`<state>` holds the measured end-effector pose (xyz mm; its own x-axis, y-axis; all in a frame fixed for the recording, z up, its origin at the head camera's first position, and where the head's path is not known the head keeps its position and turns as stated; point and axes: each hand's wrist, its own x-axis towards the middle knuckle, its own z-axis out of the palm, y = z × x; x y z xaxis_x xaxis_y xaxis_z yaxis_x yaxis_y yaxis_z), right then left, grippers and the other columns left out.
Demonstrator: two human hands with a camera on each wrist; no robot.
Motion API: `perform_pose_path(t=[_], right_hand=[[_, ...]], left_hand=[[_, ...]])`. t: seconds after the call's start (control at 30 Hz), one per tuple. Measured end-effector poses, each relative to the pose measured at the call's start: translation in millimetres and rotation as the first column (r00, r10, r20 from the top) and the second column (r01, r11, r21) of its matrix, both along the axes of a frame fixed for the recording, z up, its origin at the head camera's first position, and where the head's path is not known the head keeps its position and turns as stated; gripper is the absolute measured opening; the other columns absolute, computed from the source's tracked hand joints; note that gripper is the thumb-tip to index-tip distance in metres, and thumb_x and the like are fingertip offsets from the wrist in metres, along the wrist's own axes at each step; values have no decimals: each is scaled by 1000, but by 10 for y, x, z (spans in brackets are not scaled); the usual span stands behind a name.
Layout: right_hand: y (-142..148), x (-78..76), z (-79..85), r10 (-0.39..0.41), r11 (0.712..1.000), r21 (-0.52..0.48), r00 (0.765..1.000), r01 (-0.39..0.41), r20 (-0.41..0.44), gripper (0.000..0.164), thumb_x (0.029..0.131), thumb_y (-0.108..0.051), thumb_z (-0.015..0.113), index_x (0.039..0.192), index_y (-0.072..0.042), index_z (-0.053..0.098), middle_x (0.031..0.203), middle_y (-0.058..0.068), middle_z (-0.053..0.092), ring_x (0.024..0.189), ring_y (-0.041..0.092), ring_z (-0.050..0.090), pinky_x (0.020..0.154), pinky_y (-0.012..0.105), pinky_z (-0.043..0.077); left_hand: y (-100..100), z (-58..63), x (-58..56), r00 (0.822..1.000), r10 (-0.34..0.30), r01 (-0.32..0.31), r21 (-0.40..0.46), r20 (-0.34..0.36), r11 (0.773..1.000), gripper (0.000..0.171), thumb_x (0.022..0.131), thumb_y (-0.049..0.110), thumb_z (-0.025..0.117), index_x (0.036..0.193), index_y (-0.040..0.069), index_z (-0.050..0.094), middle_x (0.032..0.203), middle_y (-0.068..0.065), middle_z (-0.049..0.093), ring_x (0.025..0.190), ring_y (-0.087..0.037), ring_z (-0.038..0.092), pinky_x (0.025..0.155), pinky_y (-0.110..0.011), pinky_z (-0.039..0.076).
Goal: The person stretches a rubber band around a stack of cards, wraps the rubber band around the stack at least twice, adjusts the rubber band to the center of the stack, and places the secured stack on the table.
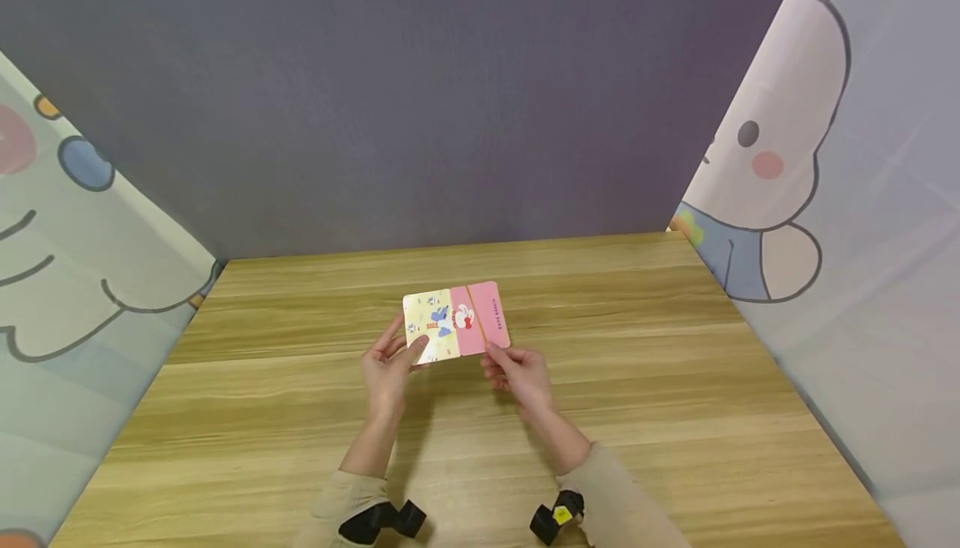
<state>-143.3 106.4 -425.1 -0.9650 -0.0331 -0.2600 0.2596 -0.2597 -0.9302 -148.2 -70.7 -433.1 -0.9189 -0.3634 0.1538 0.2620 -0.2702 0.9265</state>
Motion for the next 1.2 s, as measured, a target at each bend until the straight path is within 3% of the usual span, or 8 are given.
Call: perform_pose_path(t=[0.2,0.23,0.4,0.47,0.53,0.77,1.1,1.2], right_hand=[[-122,35,-19,56,998,-15,998,-56,-13,30,83,-14,63,92,14,60,72,7,66,59,12,60,58,23,56],[-135,37,-18,62,998,-15,998,-62,-14,31,83,-15,63,93,14,60,73,7,66,60,12,60,57,22,56],[-132,36,-21,17,1000,-5,1000,-17,-23,25,84,-17,62,86,8,62,75,9,66,61,14,60,55,21,55],[-114,35,-28,-13,1000,3,1000,13,-21,23,85,-17,61,83,6,62,75,9,65,62,14,60,53,21,54],[-96,33,-35,-38,999,6,999,38,-22,21,85,-17,61,81,4,62,74,9,65,62,14,59,51,20,54],[-128,53,-12,-55,998,-15,998,55,-7,19,82,-14,64,82,5,65,75,10,65,61,14,60,54,22,55],[-202,50,-19,16,1000,-15,1000,-16,8,30,82,-21,65,90,8,63,77,9,66,63,14,62,57,23,56],[-187,59,-17,-17,1000,-9,1000,18,11,29,83,-22,64,87,6,63,77,10,66,64,14,61,55,22,55]], left_hand=[[73,-29,5,1000,-13,13,8,-1,1000,50,72,-6,69,120,-5,51,82,-18,64,58,-14,63,46,-27,56],[89,74,60,999,-2,2,-1,39,1000,50,72,-6,68,120,-6,51,82,-20,63,58,-14,64,46,-29,56],[66,92,51,999,3,-3,-5,38,1000,50,73,-5,69,120,-4,51,84,-24,63,58,-17,64,46,-31,56],[30,-79,-34,999,-15,16,13,-44,1000,50,73,-3,69,120,-2,52,83,-19,64,59,-17,64,45,-28,56],[14,-100,-44,999,-11,11,4,-47,1000,50,73,-2,70,120,0,53,83,-18,64,60,-18,64,46,-33,56],[32,107,54,997,-16,16,-6,71,1000,51,72,-5,69,120,-1,52,85,-22,63,60,-17,64,52,-42,56],[70,82,52,1000,-8,8,-21,7,1000,50,72,-3,70,119,-4,52,81,-20,63,59,-19,64,50,-48,54],[38,-113,-42,996,-26,27,3,-82,1000,50,73,-1,70,120,-3,52,80,-17,64,60,-19,64,47,-41,55]])
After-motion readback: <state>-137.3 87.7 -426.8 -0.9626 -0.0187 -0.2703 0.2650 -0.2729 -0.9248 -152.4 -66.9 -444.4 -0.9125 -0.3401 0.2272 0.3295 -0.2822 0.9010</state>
